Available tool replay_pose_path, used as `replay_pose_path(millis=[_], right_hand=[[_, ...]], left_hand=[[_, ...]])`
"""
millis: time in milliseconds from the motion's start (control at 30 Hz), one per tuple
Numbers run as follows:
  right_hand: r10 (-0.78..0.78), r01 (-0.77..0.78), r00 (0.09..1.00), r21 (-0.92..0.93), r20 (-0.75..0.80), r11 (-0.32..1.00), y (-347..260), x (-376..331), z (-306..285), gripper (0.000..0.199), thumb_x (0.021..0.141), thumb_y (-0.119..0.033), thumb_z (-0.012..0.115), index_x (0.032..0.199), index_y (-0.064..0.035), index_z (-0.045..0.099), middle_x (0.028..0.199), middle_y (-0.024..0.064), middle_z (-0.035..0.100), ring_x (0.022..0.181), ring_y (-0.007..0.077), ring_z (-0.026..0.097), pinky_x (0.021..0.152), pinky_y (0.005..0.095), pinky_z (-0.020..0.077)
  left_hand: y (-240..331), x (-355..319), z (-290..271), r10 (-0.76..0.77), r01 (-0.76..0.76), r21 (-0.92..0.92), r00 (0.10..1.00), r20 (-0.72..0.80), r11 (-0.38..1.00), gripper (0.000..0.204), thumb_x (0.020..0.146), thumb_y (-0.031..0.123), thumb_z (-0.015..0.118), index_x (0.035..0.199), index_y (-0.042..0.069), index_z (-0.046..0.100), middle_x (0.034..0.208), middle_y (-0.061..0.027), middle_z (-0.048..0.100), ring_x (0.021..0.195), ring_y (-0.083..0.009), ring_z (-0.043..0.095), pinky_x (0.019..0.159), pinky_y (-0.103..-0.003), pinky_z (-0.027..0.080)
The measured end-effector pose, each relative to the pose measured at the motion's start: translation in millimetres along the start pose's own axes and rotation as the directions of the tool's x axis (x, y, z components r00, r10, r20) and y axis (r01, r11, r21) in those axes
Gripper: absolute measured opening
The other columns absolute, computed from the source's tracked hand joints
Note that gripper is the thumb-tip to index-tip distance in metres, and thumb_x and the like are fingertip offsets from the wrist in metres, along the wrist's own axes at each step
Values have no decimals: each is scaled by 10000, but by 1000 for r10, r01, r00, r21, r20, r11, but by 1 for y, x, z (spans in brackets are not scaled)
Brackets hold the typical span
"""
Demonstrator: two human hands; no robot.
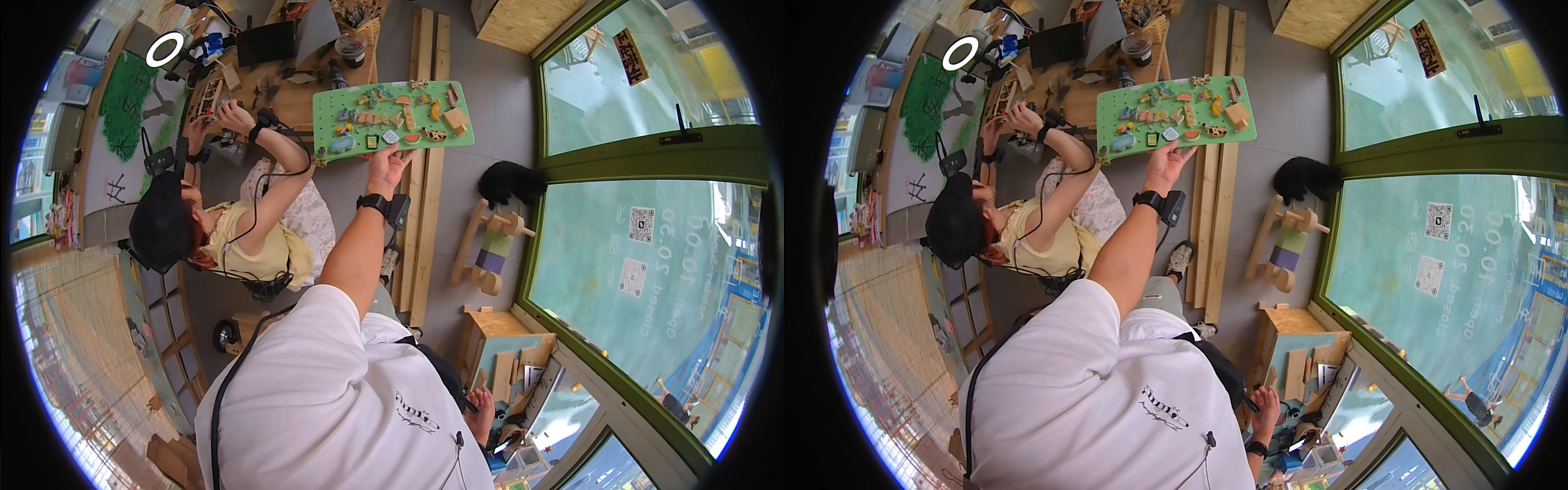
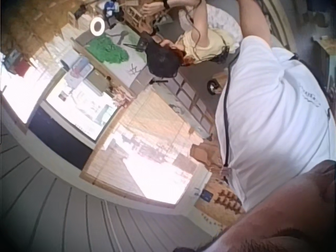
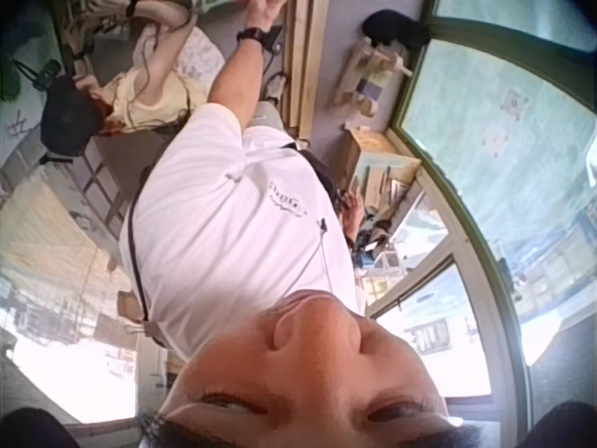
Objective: The person handles wooden boards, sands a piece of wood with a sanding block, and fits wooden components onto a partially assembled cart with wheels.
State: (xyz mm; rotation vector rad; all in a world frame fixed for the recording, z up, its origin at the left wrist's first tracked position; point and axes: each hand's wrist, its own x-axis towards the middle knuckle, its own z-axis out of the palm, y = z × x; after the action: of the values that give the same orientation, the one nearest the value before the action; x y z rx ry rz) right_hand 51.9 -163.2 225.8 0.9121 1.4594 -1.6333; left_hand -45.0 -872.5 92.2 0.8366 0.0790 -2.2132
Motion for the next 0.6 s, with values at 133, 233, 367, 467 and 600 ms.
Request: replay_pose_path(millis=[133, 233, 367, 467, 600], right_hand=[[-3, 2, 996, -13, -87, 1000, -5, -6, 22, 294, 1029, -245, 594, 1279, -91, 578, 1070, 78, 712, 941, 198, 699, 837, 361, 578], [9, -9, 995, -1, -95, 1000, -3, -7, 26, 292, 1030, -240, 590, 1276, -83, 582, 1059, 77, 710, 930, 194, 697, 826, 351, 581], [-26, 23, 993, -28, -114, 999, 11, -11, 24, 293, 1030, -244, 587, 1267, -71, 582, 1058, 79, 705, 916, 192, 692, 818, 342, 580], [-36, 37, 989, 0, -146, 999, 25, -11, 8, 300, 1031, -252, 581, 1264, -62, 582, 1056, 80, 700, 909, 195, 684, 803, 340, 579], [-29, 35, 988, 35, -153, 999, 41, -11, 8, 302, 1030, -233, 573, 1286, -71, 566, 1061, 90, 700, 897, 205, 698, 777, 349, 590]], left_hand=[[2, -2, -3, 5, -6, 12, 1000, 30, 1000, 364, 948, -103, 531, 1281, 37, 497, 1298, -84, 559, 1207, -260, 554, 1155, -655, 375], [0, -5, -3, 8, -8, -10, 1000, -24, 1000, 358, 947, -104, 529, 1276, 33, 491, 1284, -88, 562, 1186, -260, 562, 1156, -654, 374], [5, -9, -4, -1, 2, 11, 999, -36, 1000, 336, 943, -92, 554, 1255, 17, 491, 1219, -80, 572, 1182, -262, 578, 1134, -643, 414], [-12, -22, 10, 30, -31, 59, 1000, 8, 998, 282, 939, -100, 554, 1192, 20, 515, 1138, -63, 596, 1073, -224, 601, 1148, -636, 397], [-11, -26, -10, -39, 35, 86, 998, 48, 996, 293, 943, -93, 556, 1213, 13, 514, 1120, -71, 609, 992, -216, 605, 1150, -637, 389]])
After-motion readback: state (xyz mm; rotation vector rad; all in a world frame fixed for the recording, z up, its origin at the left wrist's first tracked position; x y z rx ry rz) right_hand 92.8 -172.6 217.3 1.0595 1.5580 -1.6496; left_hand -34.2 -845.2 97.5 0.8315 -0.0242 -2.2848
